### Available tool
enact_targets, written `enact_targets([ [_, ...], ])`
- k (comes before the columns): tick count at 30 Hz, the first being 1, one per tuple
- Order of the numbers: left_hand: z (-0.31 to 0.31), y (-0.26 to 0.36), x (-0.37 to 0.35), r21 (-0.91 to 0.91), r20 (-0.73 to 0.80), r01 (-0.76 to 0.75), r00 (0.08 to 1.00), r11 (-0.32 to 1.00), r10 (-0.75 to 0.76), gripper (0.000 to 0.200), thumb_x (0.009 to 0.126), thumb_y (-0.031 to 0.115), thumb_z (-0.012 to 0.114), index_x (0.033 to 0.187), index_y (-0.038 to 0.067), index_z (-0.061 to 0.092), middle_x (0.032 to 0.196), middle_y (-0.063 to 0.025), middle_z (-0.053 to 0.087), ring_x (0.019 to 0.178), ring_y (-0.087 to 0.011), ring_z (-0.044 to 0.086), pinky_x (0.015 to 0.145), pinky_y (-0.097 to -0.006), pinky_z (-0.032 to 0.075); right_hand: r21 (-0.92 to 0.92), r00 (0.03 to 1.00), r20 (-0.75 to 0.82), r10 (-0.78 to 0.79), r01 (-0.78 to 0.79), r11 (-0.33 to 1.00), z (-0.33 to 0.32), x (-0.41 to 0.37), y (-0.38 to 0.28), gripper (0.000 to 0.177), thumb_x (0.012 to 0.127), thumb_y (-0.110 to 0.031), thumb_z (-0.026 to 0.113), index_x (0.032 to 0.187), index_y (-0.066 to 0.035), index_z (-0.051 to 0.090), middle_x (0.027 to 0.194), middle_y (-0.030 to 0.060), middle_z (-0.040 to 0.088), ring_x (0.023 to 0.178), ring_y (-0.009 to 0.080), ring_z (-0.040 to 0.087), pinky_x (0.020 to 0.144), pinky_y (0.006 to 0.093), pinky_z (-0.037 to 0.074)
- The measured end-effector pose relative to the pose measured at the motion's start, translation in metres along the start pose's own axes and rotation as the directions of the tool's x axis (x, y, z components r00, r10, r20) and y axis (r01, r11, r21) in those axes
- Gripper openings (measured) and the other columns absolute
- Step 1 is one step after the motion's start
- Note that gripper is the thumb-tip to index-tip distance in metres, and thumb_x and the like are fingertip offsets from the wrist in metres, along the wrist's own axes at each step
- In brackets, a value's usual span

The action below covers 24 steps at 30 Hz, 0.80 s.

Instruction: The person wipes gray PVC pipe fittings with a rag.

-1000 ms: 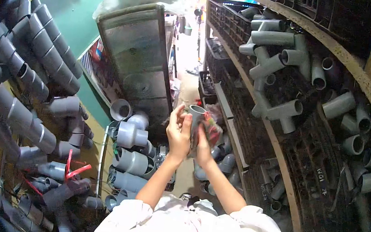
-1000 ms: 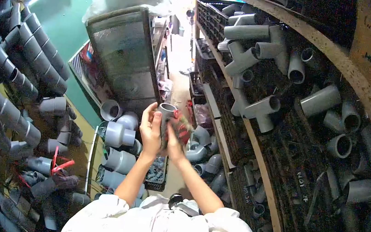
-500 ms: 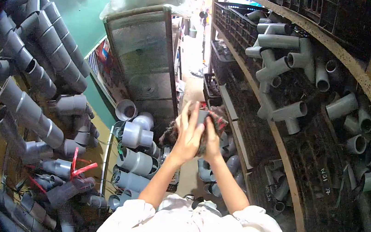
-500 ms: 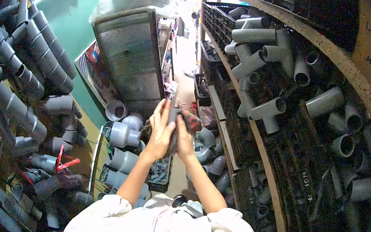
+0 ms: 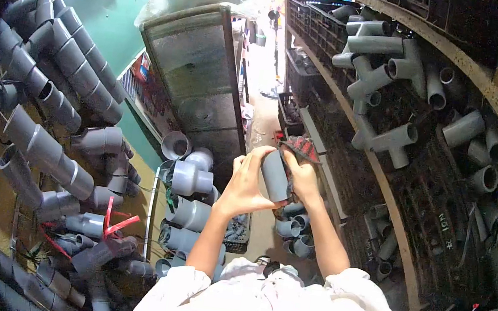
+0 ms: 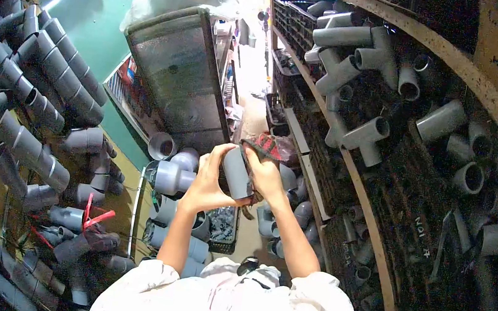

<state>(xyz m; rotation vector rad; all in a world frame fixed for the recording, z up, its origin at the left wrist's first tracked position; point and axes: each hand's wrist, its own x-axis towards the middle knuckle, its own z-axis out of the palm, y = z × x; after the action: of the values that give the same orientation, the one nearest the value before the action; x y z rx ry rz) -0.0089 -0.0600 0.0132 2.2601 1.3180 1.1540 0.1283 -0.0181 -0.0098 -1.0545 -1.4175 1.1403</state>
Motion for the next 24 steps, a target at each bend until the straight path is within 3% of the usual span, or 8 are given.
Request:
enact_targets([
  [3,0.011,-0.020,0.000,-0.212,-0.087,-0.080,0.994,0.974,0.063,0.103,0.036,0.027,0.084,0.120,0.009,0.028,0.119,-0.0131,0.039,0.114,-0.0307,0.035,0.097,-0.0409,0.027,0.201,0.982,0.027,0.188,-0.190,0.961,0.004,-0.003,0.000,0.043,0.084,-0.039,0.045,0.099,0.000,0.056,0.087,0.0041,0.059,0.079,0.0102,0.053,0.069,0.0239,0.041],
  [7,0.008,-0.022,-0.005,-0.049,-0.090,-0.134,0.988,0.990,0.129,0.112,0.028,0.039,0.083,0.119,0.007,0.026,0.131,-0.0146,0.029,0.123,-0.0334,0.023,0.098,-0.0434,0.023,0.493,0.895,0.280,0.346,-0.443,0.748,0.010,-0.009,-0.014,0.047,0.083,-0.046,0.044,0.106,-0.007,0.053,0.087,0.0060,0.059,0.070,0.0123,0.056,0.067,0.0241,0.045],
  [11,-0.002,-0.007,-0.007,0.068,-0.037,-0.061,0.997,0.996,0.064,0.112,0.030,0.044,0.081,0.120,0.007,0.025,0.131,-0.0103,0.030,0.124,-0.0344,0.020,0.098,-0.0443,0.022,0.625,0.793,0.551,0.260,-0.598,0.501,0.009,-0.004,-0.001,0.043,0.083,-0.045,0.042,0.101,-0.008,0.054,0.080,0.0061,0.059,0.063,0.0141,0.058,0.051,0.0265,0.048],
  [14,-0.004,-0.008,-0.012,0.136,-0.025,0.001,1.000,0.991,0.003,0.113,0.030,0.042,0.081,0.121,0.007,0.024,0.132,-0.0115,0.029,0.123,-0.0338,0.021,0.098,-0.0443,0.022,0.429,0.836,0.442,0.326,-0.516,0.741,0.007,-0.002,0.000,0.041,0.085,-0.041,0.041,0.105,-0.008,0.053,0.078,0.0063,0.059,0.061,0.0123,0.056,0.056,0.0253,0.047],
  [17,-0.004,-0.008,-0.012,-0.017,-0.049,0.022,0.999,1.000,-0.023,0.115,0.031,0.040,0.082,0.124,0.007,0.021,0.132,-0.0128,0.027,0.123,-0.0346,0.021,0.098,-0.0442,0.022,0.295,0.971,-0.019,-0.237,0.232,0.927,0.023,0.000,0.036,0.038,0.088,-0.037,0.038,0.108,-0.007,0.052,0.074,0.0063,0.060,0.061,0.0100,0.055,0.059,0.0240,0.045],
  [20,-0.010,-0.007,-0.009,0.038,0.027,0.059,0.998,0.998,-0.060,0.117,0.035,0.046,0.079,0.126,0.006,0.018,0.135,-0.0110,0.021,0.125,-0.0338,0.017,0.100,-0.0448,0.019,0.272,0.993,0.097,0.066,-0.090,0.958,0.013,0.000,0.027,0.037,0.088,-0.032,0.038,0.105,-0.002,0.052,0.079,0.0065,0.061,0.062,0.0108,0.058,0.064,0.0246,0.047],
  [21,-0.006,-0.012,-0.009,0.078,0.046,0.036,0.998,0.996,-0.040,0.118,0.036,0.045,0.079,0.128,0.006,0.016,0.135,-0.0123,0.020,0.124,-0.0344,0.017,0.100,-0.0448,0.018,0.052,0.998,0.058,-0.015,0.012,0.999,0.011,-0.002,0.023,0.039,0.087,-0.034,0.039,0.098,-0.001,0.056,0.075,0.0055,0.061,0.064,0.0108,0.058,0.064,0.0252,0.047],
  [24,0.001,-0.014,-0.012,0.056,0.049,0.074,0.996,0.996,-0.076,0.122,0.037,0.044,0.079,0.130,0.006,0.011,0.136,-0.0149,0.018,0.125,-0.0353,0.015,0.100,-0.0446,0.017,0.393,0.924,0.147,0.354,-0.383,0.836,0.012,0.000,0.012,0.041,0.087,-0.037,0.040,0.100,-0.001,0.055,0.075,0.0050,0.060,0.065,0.0115,0.058,0.064,0.0253,0.047],
])
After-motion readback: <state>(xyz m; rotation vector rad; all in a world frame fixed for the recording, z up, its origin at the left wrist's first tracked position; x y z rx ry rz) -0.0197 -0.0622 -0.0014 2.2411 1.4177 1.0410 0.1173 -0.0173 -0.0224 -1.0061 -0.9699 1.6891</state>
